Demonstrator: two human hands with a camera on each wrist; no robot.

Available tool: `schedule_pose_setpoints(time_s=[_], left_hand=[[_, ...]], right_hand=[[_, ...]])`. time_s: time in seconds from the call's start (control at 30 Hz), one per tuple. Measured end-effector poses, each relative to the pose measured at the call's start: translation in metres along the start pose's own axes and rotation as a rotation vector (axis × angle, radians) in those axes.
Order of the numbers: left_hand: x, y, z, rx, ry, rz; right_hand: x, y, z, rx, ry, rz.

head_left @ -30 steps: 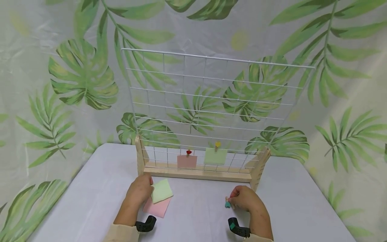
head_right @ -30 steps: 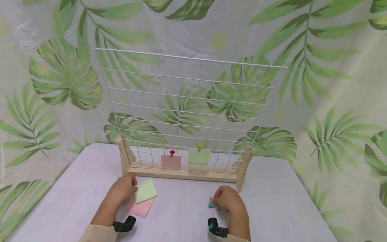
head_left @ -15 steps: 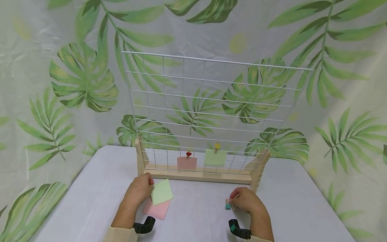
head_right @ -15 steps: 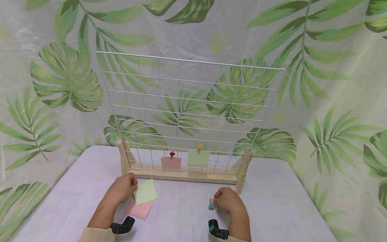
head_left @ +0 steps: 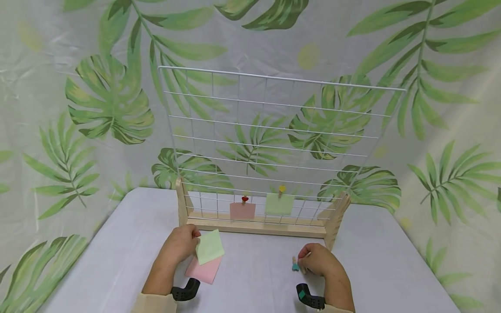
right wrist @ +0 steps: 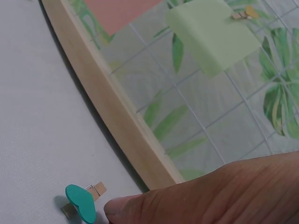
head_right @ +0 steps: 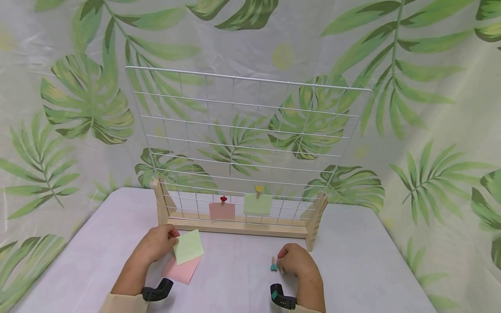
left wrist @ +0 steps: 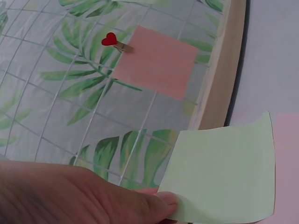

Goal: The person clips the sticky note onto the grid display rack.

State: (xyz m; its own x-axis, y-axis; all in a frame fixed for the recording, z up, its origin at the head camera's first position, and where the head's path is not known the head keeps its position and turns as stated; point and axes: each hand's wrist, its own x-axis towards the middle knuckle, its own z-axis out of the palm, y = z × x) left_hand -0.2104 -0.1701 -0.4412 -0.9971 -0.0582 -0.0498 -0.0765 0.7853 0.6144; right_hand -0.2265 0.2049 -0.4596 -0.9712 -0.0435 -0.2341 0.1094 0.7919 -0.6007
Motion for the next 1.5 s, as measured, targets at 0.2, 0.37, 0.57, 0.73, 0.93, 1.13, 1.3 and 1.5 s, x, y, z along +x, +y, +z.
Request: schedule_pose_setpoints(time_s=[0.2, 0.37, 0.57, 0.73, 0.93, 1.13, 1.3, 1.5], left_hand=[[-0.002, 0.003, -0.006, -0.036, 0.009, 0.040], [-0.005, 0.005, -0.014, -0.075, 0.021, 0.074], [-0.009, 0.009, -0.025, -0.129, 0.013, 0.096], [-0.011, 0.011, -0.038, -0.238, 0.017, 0.082], [-0.010, 0.015, -0.044, -0.456, 0.080, 0.083], [-0.001, 0.028, -0.037, -0.727, 0.163, 0.089], [0.009, 0.042, -0.021, -0.937, 0.220, 0.068], [0.017, 0.054, -0.007, -1.074, 0.233, 0.043]], right_hand=[[0.001, 0.000, 0.000, 0.012, 0.002, 0.004], [0.001, -0.001, -0.002, 0.015, -0.002, 0.013], [0.002, -0.001, -0.002, 0.009, -0.009, 0.021], [0.004, 0.002, 0.000, 0.011, 0.002, 0.017], [0.006, 0.004, 0.000, 0.005, -0.002, 0.037], [0.004, 0.002, -0.003, 0.009, -0.003, 0.048], [0.005, 0.005, -0.001, 0.024, -0.006, 0.042], [0.005, 0.003, 0.000, 0.013, -0.015, 0.045]])
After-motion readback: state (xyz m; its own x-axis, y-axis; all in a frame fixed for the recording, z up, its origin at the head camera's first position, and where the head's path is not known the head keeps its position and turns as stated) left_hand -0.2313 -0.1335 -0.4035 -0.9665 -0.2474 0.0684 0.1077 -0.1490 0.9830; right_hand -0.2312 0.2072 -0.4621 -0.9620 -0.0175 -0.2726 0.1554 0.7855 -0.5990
